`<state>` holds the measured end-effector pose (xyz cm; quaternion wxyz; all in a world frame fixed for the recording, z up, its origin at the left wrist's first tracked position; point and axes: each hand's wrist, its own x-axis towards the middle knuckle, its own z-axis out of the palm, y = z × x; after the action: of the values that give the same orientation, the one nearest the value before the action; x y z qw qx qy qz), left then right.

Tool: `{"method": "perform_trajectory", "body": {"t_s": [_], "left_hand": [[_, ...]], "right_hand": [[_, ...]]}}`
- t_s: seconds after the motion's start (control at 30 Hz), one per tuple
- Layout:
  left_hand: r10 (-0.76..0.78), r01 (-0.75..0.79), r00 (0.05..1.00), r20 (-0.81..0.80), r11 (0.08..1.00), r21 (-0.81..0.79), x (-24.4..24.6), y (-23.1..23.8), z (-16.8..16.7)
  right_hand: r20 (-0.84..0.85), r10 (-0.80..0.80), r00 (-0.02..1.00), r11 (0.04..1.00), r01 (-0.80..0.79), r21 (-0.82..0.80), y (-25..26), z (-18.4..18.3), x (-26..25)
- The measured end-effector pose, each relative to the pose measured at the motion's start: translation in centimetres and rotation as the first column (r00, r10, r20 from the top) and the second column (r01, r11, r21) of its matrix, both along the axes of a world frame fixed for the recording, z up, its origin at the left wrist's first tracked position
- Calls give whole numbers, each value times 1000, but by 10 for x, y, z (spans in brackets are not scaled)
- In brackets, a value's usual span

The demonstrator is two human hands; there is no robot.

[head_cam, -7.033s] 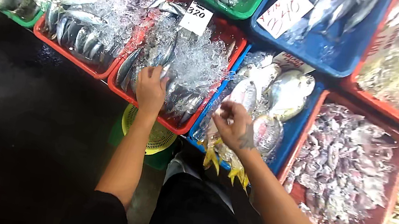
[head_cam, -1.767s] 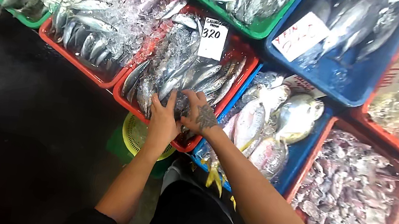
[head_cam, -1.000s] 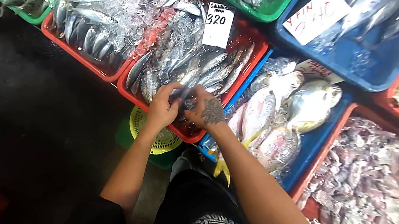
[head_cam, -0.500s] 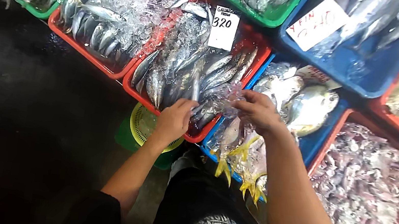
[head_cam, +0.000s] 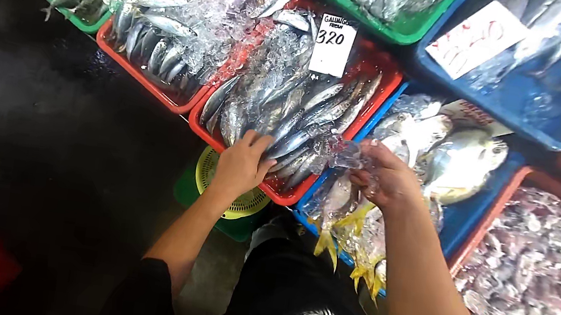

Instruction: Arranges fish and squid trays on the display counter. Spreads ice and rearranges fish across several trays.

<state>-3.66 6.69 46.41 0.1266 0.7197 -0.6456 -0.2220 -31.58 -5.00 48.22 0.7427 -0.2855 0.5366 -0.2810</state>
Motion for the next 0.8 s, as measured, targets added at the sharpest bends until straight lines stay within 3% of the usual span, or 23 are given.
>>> {"method": "perform_trajectory", "body": {"t_s": [0.1, 0.17, 0.3, 0.37, 0.47, 0.53, 0.6, 0.7, 0.8], "left_hand": [[5, -13, 993, -115, 997, -75, -18, -10, -3], [-17, 19, 987, -162, 1000, 7, -40, -20, 4], [-80, 88, 996, -49, 979, 183, -83, -35, 10], [-78, 89, 992, -96, 990, 114, -90, -37, -1], [-105, 98, 968, -227, 994, -41, -92, -29, -4], [-122, 61, 951, -284, 975, -213, -89, -14, 2], [-100, -65, 921, -375, 913, -402, -86, 12, 9], [21, -271, 893, -449, 823, -500, -74, 70, 10], [159, -485, 821, -548, 699, -525, -64, 123, -28]], "right_hand": [[-282, -8, 959, 999, -2, -35, 0, -3, 28], [-426, 1, 905, 988, -66, -138, 7, -14, 44], [-627, 49, 777, 924, -273, -267, 19, -26, 59], [-638, 85, 765, 911, -318, -261, 23, -25, 59], [-508, 127, 852, 942, -265, -208, 32, -13, 59], [-463, 86, 882, 937, -230, -265, 46, 4, 67], [-432, 65, 900, 901, -239, -362, 69, 25, 79], [-374, 123, 919, 822, -306, -481, 112, 35, 105], [-479, 283, 831, 755, -502, -423, 144, 16, 128]]}}
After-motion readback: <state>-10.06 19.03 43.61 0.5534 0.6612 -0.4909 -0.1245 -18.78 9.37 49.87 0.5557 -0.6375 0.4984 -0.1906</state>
